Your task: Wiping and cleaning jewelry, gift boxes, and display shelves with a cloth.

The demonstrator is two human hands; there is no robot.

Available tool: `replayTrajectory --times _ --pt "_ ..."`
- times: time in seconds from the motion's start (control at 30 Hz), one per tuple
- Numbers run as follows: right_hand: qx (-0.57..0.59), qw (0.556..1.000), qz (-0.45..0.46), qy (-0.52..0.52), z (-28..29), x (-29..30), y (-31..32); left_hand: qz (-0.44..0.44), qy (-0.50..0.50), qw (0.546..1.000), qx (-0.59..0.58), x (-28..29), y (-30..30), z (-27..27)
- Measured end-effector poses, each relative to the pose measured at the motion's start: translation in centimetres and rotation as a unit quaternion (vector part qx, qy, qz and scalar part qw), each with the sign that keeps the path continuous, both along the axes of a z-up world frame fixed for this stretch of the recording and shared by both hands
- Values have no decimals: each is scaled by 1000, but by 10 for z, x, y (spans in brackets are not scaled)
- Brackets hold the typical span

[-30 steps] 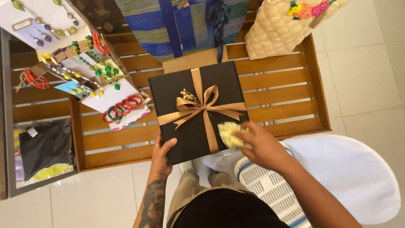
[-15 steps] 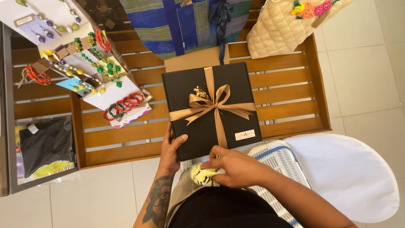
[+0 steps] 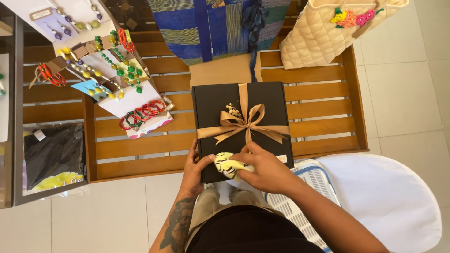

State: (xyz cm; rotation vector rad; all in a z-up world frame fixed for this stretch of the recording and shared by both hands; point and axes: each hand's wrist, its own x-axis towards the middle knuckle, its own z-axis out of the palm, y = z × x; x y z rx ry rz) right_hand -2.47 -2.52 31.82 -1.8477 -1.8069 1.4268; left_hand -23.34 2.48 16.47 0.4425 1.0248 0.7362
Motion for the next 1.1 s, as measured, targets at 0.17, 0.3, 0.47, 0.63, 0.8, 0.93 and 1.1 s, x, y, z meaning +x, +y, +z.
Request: replayTrajectory --times 0.17,0.3,0.47,0.63,0.8,0.93,1.1 --pt "23 996 92 -5 14 15 13 -30 1 999 20 -6 -4 -2" --pt "194 978 -11 76 51 74 54 -49 -29 998 30 -12 -9 13" --pt "49 986 -141 -66 74 109 123 -61 -8 998 24 -13 -16 1" --pt "-18 976 -71 -205 40 113 154 -72 8 997 27 -9 -16 4" --pt "-92 977 -126 -148 18 109 164 -75 -5 997 34 -9 -13 9" --pt "-105 946 -266 -152 29 115 164 -72 -4 997 27 -11 -12 9" --pt "-46 978 -60 -193 6 123 155 -82 -2 996 19 -10 -12 10"
